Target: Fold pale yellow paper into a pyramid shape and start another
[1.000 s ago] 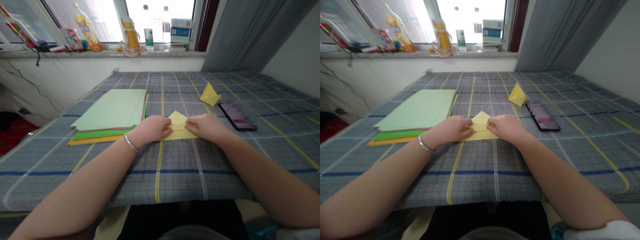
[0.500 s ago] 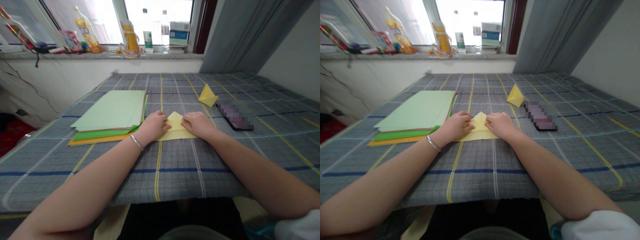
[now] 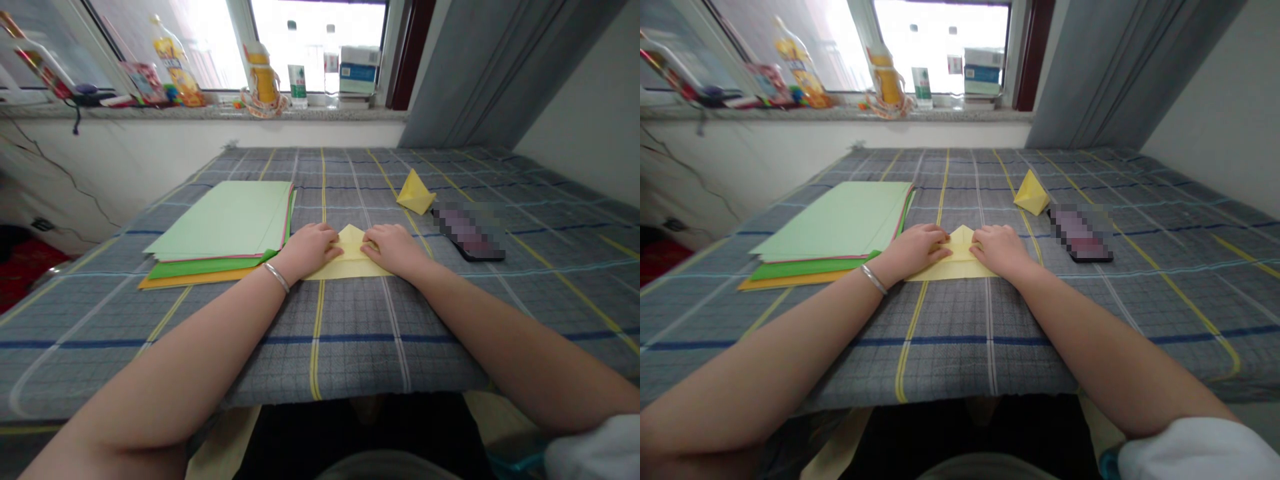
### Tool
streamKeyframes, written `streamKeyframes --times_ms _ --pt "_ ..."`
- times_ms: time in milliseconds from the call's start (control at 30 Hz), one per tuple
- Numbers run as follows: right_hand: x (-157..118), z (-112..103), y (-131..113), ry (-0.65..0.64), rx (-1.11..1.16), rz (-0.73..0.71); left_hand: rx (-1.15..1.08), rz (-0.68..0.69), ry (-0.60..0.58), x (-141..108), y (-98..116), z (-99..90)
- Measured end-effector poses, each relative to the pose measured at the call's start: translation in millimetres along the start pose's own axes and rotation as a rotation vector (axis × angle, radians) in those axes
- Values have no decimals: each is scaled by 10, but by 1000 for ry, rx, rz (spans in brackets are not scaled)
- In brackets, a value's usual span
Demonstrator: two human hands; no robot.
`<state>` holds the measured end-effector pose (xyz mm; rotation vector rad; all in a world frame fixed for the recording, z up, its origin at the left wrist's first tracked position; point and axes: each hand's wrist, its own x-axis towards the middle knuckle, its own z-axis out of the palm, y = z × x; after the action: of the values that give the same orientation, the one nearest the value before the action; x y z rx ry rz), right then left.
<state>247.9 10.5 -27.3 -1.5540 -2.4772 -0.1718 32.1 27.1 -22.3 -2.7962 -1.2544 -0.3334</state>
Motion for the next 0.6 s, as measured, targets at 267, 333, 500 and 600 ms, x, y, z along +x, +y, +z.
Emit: streamKeyframes --times_ms 267,333,500,600 --pt "-9 16 1 21 -2 5 191 62 66 -21 95 -45" --pt "-16 10 4 32 -3 2 165 66 83 -13 124 -23" --pt "-27 -6 -16 64 8 -19 66 69 60 24 144 49" --pt "-12 6 -28 45 8 1 109 92 57 32 168 31"
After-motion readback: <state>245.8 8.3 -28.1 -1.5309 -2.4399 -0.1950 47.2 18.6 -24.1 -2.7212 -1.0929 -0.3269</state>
